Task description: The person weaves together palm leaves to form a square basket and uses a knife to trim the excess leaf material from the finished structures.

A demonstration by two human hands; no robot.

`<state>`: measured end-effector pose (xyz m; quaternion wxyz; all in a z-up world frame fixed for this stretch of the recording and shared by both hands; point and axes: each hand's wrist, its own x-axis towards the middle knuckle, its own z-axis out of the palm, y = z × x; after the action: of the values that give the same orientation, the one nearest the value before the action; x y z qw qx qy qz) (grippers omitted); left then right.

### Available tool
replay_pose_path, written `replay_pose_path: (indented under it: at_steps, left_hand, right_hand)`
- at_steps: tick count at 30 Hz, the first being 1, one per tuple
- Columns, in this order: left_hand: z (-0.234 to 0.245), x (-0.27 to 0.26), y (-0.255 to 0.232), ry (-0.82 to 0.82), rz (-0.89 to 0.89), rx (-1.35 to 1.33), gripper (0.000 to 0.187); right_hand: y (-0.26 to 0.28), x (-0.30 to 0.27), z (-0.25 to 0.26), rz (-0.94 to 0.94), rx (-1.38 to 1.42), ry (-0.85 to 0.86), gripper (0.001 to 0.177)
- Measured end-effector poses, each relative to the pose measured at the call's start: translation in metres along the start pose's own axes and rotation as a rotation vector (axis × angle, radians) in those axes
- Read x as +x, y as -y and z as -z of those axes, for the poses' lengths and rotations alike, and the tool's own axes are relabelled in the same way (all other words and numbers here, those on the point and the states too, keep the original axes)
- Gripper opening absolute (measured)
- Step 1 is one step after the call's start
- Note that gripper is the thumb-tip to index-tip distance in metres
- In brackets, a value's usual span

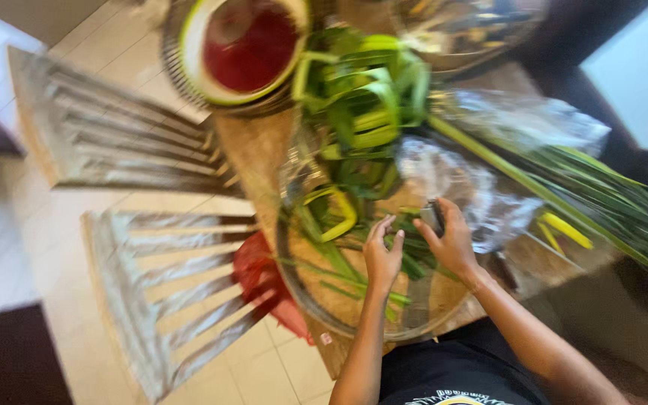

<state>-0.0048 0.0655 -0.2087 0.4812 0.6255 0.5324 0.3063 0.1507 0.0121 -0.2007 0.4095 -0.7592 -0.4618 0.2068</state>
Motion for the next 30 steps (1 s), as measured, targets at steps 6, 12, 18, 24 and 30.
replay_pose_path:
  at_steps: [6, 12, 18, 24, 30]
  left_hand:
    - [-0.076, -0.025, -0.040, 0.279, -0.071, 0.005, 0.030]
    - [-0.163, -0.048, -0.024, 0.473, 0.018, -0.105, 0.028]
    - [-0.223, -0.064, 0.056, 0.461, 0.182, -0.018, 0.039]
    - [-0.243, -0.083, 0.051, 0.312, 0.017, 0.248, 0.060]
    - [-0.247, -0.104, -0.017, 0.375, 0.220, 0.581, 0.084]
  right_hand:
    - [-0.064, -0.038, 0.114, -0.593, 0.118, -0.131, 0.044]
    - [-0.142, -0.046, 0.168, -0.050, -0.490, -0.120, 0.040]
    - [-0.152, -0.035, 0.161, -0.067, -0.530, 0.016, 0.043]
    - [-0.167, -0.034, 0.154, 0.015, -0.474, 0.028, 0.042]
    - [-0.177, -0.042, 0.149, 0.142, -0.540, 0.035, 0.040]
